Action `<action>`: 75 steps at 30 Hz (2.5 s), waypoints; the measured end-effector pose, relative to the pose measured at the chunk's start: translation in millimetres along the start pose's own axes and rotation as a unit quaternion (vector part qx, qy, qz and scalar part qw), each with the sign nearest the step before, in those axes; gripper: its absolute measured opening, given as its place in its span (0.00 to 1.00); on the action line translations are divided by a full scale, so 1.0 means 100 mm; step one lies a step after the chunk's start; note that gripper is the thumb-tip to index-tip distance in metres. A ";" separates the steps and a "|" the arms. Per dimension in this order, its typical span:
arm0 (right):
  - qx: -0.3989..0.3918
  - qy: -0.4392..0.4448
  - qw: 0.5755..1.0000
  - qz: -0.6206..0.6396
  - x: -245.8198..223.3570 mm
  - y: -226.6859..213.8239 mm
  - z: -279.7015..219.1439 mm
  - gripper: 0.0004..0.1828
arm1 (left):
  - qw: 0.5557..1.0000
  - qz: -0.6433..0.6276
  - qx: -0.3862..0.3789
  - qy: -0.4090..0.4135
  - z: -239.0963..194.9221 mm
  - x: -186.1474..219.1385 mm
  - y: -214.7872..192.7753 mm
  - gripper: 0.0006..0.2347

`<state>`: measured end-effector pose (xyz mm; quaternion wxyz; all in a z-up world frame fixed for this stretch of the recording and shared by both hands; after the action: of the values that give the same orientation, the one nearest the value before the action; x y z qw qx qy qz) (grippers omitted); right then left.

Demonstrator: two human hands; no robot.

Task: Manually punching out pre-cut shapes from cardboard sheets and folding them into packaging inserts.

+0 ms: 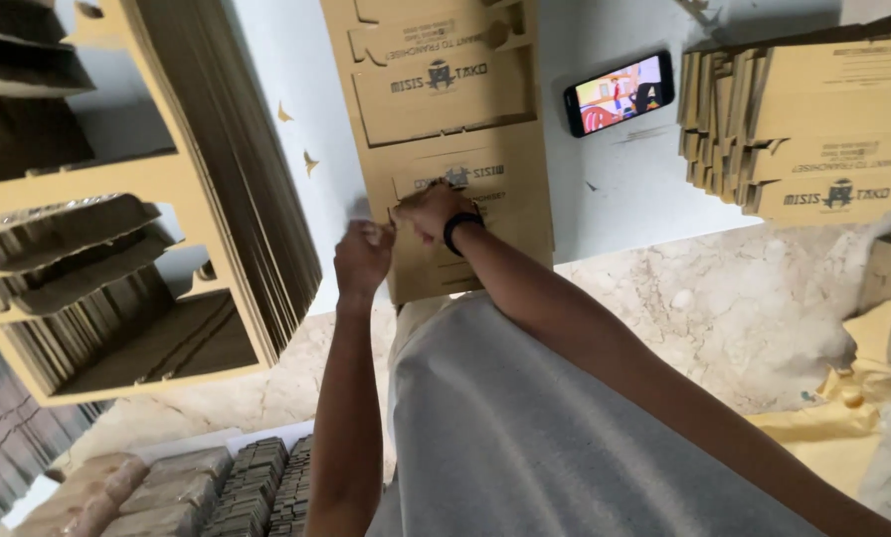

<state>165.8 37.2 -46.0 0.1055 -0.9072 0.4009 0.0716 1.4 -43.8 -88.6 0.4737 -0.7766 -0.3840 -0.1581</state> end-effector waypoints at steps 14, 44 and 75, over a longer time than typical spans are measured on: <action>0.019 -0.081 0.964 -0.253 0.05 0.12 0.00 0.16 | 0.954 0.266 -0.127 -0.052 -0.07 0.42 0.11 0.25; 0.015 -0.056 0.978 -0.198 0.07 -0.01 -0.12 0.11 | 0.960 0.212 -0.114 -0.141 -0.42 -0.50 0.64 0.16; 0.033 -0.021 0.997 -0.064 0.09 0.11 0.29 0.29 | 0.988 0.114 0.103 -0.032 -0.33 0.14 0.71 0.20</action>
<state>161.9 30.6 -77.2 0.1484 -0.9254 0.3416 0.0705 67.1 -84.0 -107.3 0.5535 -0.7672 -0.3219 -0.0382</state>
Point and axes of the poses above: each hand's wrist, its own z-axis towards the middle knuckle, its own y-axis out of the palm, x = y × z, the point moved 3 cm from there along z, towards the middle knuckle, and after that the axes turned 13 degrees about y, right-handed, at the moved point
